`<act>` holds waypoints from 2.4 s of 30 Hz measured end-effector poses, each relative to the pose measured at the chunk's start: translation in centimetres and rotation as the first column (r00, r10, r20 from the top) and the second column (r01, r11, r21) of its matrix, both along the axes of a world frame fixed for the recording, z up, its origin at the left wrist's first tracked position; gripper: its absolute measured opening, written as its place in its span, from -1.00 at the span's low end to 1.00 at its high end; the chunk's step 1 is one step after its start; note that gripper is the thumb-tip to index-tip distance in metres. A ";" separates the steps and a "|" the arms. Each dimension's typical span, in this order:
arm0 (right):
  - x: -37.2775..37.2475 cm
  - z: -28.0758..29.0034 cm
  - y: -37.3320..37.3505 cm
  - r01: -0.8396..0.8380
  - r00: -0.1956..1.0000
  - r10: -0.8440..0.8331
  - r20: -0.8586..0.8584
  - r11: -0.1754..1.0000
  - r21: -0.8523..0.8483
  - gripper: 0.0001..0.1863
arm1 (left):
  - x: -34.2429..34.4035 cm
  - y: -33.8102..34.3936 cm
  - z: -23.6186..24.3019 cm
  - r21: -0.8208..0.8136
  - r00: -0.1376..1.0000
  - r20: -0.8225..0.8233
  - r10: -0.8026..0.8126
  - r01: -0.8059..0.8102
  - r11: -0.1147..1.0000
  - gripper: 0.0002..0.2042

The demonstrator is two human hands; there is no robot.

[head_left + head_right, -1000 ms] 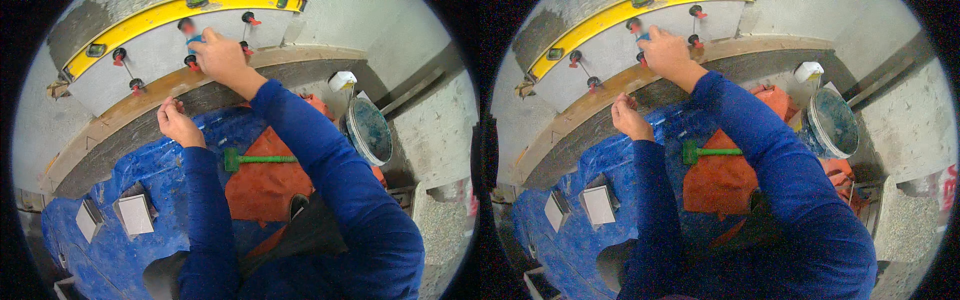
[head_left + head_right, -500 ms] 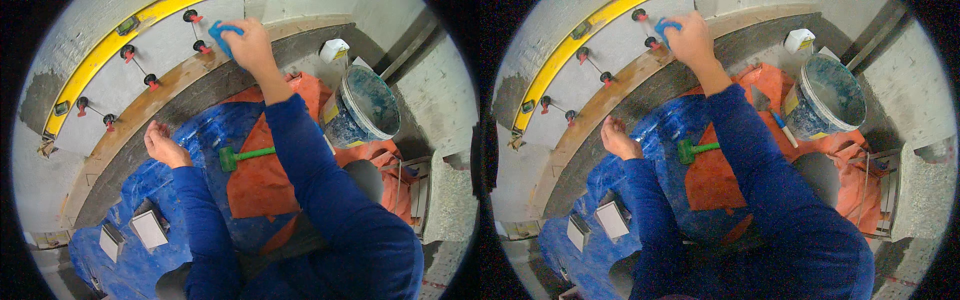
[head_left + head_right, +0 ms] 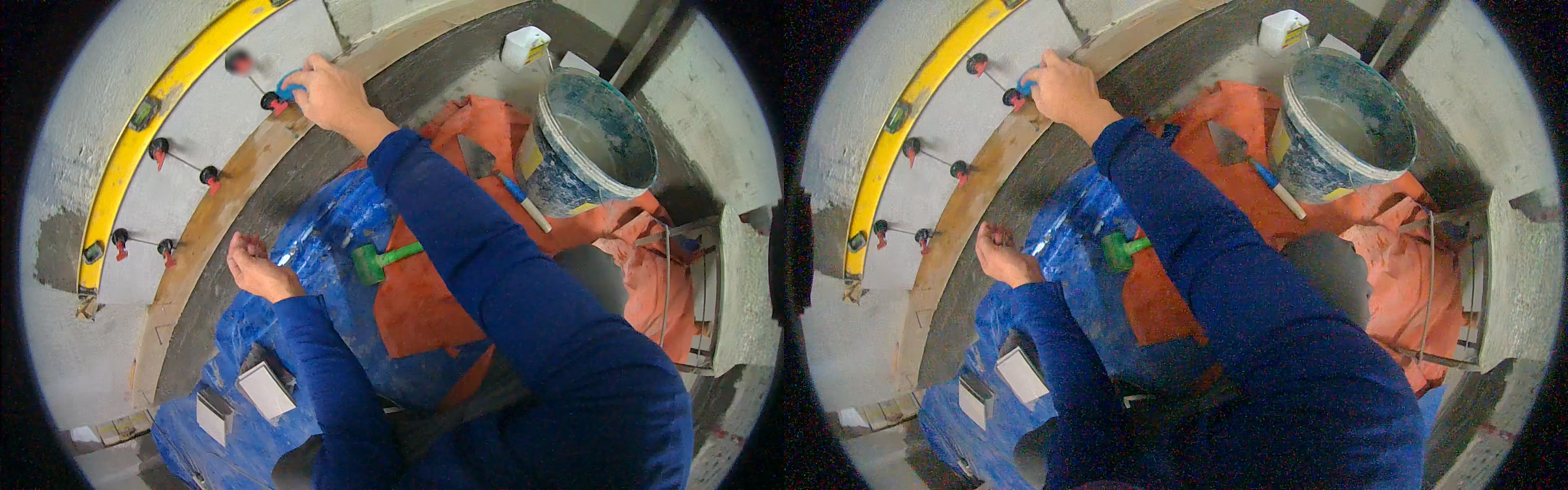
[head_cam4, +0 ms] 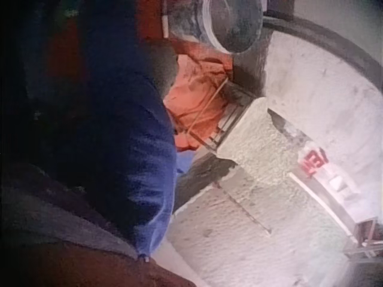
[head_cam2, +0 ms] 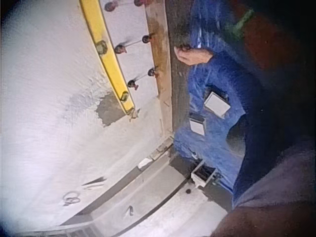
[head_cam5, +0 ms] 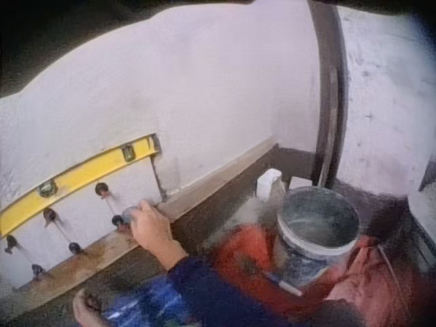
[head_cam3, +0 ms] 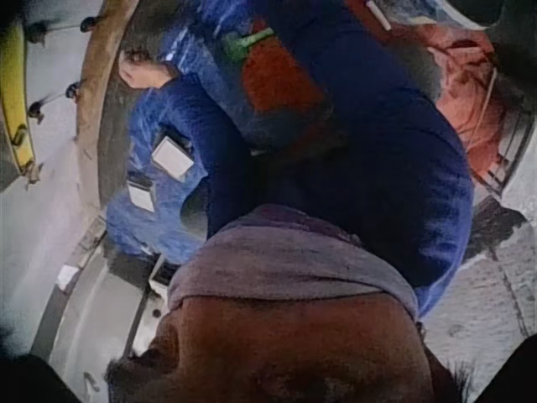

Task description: The person kneels on a protective sheet and installs a white tile onto a wall using tile leveling clips and a spirit level. They wipe the tile surface, tap it with a rubber mallet, and apply grout to the joints with a trowel.

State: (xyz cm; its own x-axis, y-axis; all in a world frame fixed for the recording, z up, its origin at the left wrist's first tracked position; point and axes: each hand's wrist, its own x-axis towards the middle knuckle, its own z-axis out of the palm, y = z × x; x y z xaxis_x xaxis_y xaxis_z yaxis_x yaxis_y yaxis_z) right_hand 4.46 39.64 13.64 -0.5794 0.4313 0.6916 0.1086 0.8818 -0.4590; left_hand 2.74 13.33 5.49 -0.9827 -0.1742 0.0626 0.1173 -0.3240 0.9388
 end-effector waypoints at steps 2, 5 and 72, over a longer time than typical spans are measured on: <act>0.8 0.0 0.8 0.094 0.955 -0.081 0.286 0.995 -0.032 -0.69 | 0.1 0.3 0.4 -0.007 0.999 -0.035 -0.008 0.008 1.000 -0.72; 2.2 1.5 3.4 0.125 0.956 -0.037 0.293 0.950 -0.287 -0.67 | 0.3 0.2 0.6 0.000 0.999 -0.036 -0.008 0.008 1.000 -0.75; 2.1 0.0 -17.0 -0.738 0.670 0.524 -0.526 0.397 -0.545 -0.62 | -0.3 -1.2 10.1 -0.437 0.937 -0.277 -0.214 0.076 0.896 -0.53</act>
State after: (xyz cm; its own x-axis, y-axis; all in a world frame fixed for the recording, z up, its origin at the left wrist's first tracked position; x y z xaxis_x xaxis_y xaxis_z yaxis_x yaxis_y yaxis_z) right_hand 6.56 22.65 13.67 -0.7598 0.3890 0.5209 -0.5429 0.0612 -0.8376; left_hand 2.46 12.12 15.60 -0.9122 0.0786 0.4021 0.4064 0.0492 0.9124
